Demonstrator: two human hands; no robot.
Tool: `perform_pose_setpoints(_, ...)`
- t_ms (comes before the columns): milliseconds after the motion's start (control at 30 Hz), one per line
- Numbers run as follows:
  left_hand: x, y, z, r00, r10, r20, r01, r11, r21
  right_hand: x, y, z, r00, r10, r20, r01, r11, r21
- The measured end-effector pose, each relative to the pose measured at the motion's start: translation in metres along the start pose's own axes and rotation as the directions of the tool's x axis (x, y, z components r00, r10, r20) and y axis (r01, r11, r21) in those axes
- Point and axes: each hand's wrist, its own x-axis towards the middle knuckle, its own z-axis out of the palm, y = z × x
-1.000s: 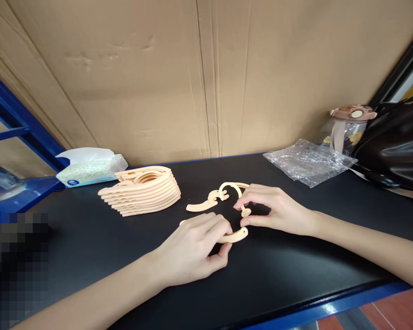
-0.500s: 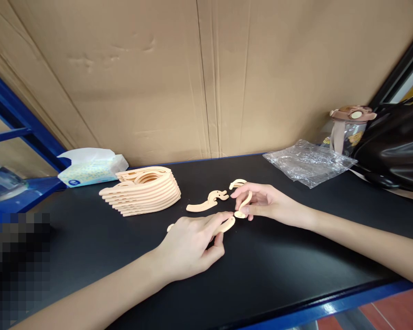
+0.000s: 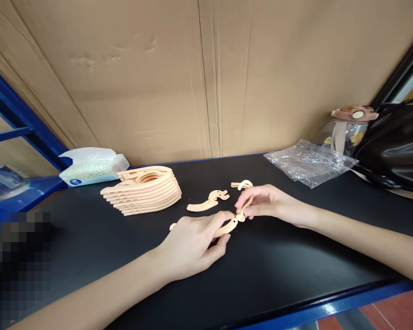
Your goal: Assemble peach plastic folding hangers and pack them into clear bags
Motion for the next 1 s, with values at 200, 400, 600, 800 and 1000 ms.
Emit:
perform_pose_setpoints(200, -0.0019, -0.0017, -0.0013, 1.000, 0.026, 0.012, -0.026, 0.999, -0.027, 0.0001, -0.0026, -0.0007, 0.999, 0.033, 0.019, -0.033, 0.999, 0.027)
perform_pose_setpoints(400, -0.0040, -0.0028, -0.0015, 0.999, -0.001, 0.054, 0.005, 0.997, -0.076, -0.0012, -0.0006, -0.0023, 0.991, 0.073, 0.113, -0.076, 0.997, 0.021)
perform_pose_setpoints(600, -0.0030, -0.0045, 0.0001, 0.999, 0.044, 0.005, -0.044, 0.998, -0.045, -0.0010, 0.0031, -0.0032, 0.989, 0.075, 0.125, -0.071, 0.997, -0.040)
perform_pose_setpoints(800, -0.0018, -0.0060, 0.0005, 0.998, 0.048, -0.047, -0.048, 0.999, -0.002, -0.0010, -0.0004, -0.0034, 0.996, 0.064, 0.069, -0.056, 0.991, -0.120)
perform_pose_setpoints(1000, -0.0045, -0.0051, 0.0005, 0.998, 0.050, -0.028, -0.050, 0.999, 0.021, 0.0012, -0.0007, -0.0048, 0.995, 0.088, 0.055, -0.085, 0.995, -0.044)
